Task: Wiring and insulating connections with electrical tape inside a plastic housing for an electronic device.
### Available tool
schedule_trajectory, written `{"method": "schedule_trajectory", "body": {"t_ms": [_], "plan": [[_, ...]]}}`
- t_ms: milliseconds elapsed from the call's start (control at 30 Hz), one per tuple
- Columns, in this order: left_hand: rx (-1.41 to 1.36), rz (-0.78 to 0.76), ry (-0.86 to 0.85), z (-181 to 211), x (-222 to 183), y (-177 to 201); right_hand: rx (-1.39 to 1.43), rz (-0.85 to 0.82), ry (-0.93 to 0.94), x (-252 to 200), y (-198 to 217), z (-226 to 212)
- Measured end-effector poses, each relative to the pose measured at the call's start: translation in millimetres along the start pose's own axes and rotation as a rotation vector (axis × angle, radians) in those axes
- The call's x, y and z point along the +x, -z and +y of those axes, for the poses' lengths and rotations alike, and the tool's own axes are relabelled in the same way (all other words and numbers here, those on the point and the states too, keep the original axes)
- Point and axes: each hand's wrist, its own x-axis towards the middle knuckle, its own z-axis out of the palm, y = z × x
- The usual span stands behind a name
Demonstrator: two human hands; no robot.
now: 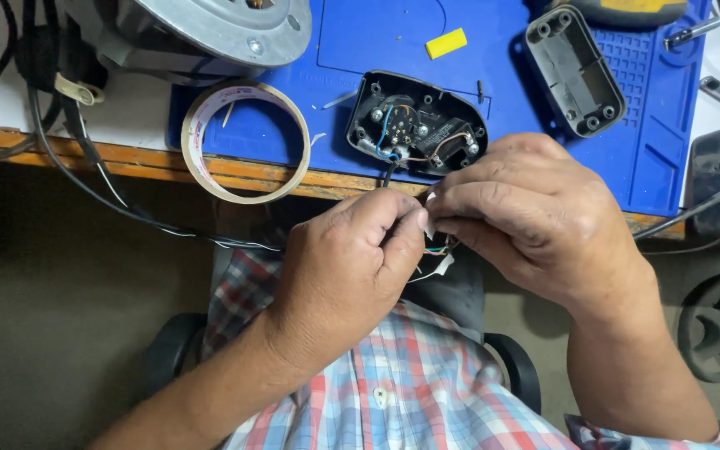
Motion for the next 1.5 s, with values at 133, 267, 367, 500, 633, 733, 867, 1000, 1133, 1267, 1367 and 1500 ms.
{"method": "schedule_trajectory", "body": {"t_ms": [133, 267, 367, 500, 633, 733, 867, 1000, 1133, 1267, 1367, 1500], "plan": [[-0.086, -0.053, 0.052, 3, 1, 5, -0.006, -0.006, -0.028, 2, -4, 0], [-0.086, -0.052, 0.037, 0, 0, 5, -0.007, 0.006, -0.010, 3, -8, 1], [-0.020, 0.005, -0.020, 2, -4, 8, -0.008, 0.001, -0.007, 3, -9, 2], [0.251, 0.145, -0.212, 3, -5, 14, -0.045, -0.021, -0.004, 4, -10, 0], [0.425, 0.262, -0.488, 4, 2, 16, -0.080, -0.058, -0.013, 5, -10, 0], [0.474, 0.261, -0.484, 3, 2, 11, -0.132, -0.078, 0.043, 5, -8, 1], [0.435, 0.245, -0.453, -1, 1, 8, -0.174, -0.074, 0.051, 4, -9, 0], [0.363, 0.237, -0.381, -6, -2, 4, -0.248, -0.014, 0.055, 3, -11, -1], [0.267, 0.207, -0.369, 3, -6, 23, -0.241, -0.021, 0.020, 11, -9, -8], [0.259, 0.252, -0.355, -1, -12, 55, -0.309, -0.046, -0.059, 3, -14, -2], [0.299, 0.324, -0.338, -8, -14, 86, -0.376, -0.086, -0.078, -10, -14, 6], [0.601, 0.314, -0.285, -22, -15, 113, -0.357, -0.057, -0.125, -15, -12, 5]]}}
